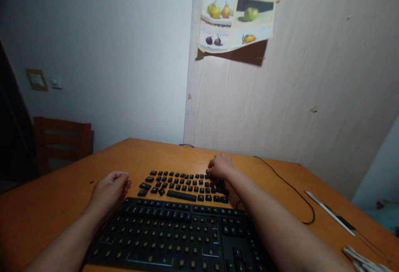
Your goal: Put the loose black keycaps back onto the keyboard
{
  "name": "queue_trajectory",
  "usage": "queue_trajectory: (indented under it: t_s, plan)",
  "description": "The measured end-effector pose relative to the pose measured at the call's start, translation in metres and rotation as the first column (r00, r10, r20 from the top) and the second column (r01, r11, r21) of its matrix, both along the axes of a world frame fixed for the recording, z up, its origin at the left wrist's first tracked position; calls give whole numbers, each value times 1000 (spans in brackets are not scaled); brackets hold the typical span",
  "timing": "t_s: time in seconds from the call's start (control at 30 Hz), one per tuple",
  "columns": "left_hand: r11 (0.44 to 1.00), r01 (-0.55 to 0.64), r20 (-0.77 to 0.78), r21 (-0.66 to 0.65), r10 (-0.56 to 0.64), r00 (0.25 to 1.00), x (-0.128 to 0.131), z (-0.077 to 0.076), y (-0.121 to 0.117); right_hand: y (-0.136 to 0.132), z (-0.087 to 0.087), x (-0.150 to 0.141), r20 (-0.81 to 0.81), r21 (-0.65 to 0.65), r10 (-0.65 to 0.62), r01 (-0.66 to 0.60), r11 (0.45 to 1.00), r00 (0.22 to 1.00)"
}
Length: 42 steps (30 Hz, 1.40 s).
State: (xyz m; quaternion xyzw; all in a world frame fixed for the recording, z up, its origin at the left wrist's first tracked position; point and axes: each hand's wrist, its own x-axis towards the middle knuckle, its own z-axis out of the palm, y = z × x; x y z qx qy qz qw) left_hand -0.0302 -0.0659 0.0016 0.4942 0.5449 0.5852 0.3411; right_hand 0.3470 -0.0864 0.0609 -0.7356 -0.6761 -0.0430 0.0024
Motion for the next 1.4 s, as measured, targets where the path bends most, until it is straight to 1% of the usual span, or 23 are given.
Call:
queue_trajectory:
  t_s: [0.2, 0.33, 0.5, 0.83, 0.93, 1.03, 1.13, 1.23, 1.33, 1.4]
  plan:
    - [1000, 14, 7, 13, -14, 1000, 1, -1, -1, 9, -3, -2, -1, -26, -1, 1, 1000, 1000]
    - [1000, 14, 3, -1, -14, 1000, 1, -3, 1, 13, -5, -4, 12, -38, -2, 2, 999, 1000]
    - [1000, 15, -6, -14, -15, 1000, -1, -5, 3, 15, -7, -5, 27, -43, -3, 4, 999, 1000]
    - [1000, 19, -29, 4, -19, 999, -2, -9, 7, 17, -12, -8, 39, -26, 3, -2, 1000, 999]
    - [1000, 12, -40, 13, -12, 999, -2, -9, 7, 15, -11, -8, 30, -15, 0, 1, 1000, 1000]
    - [1000, 18, -41, 12, -18, 999, -2, -8, 7, 12, -6, -7, 13, 2, 4, -4, 1000, 1000]
    - [1000, 10, -16, 6, -10, 1000, 0, -7, 6, 4, 5, -6, -27, 24, 35, -35, 999, 999]
    - [1000, 4, 1, 12, -4, 1000, 1, -6, 5, -13, 18, -9, -91, 64, 124, -118, 991, 988]
    - [1000, 8, -2, 1, -8, 1000, 1, -5, 5, -44, 27, -20, -154, 115, 261, -245, 963, 953]
    - [1000, 17, -12, -2, -17, 1000, 1, -5, 5, -70, 28, -30, -180, 132, 345, -325, 936, 921]
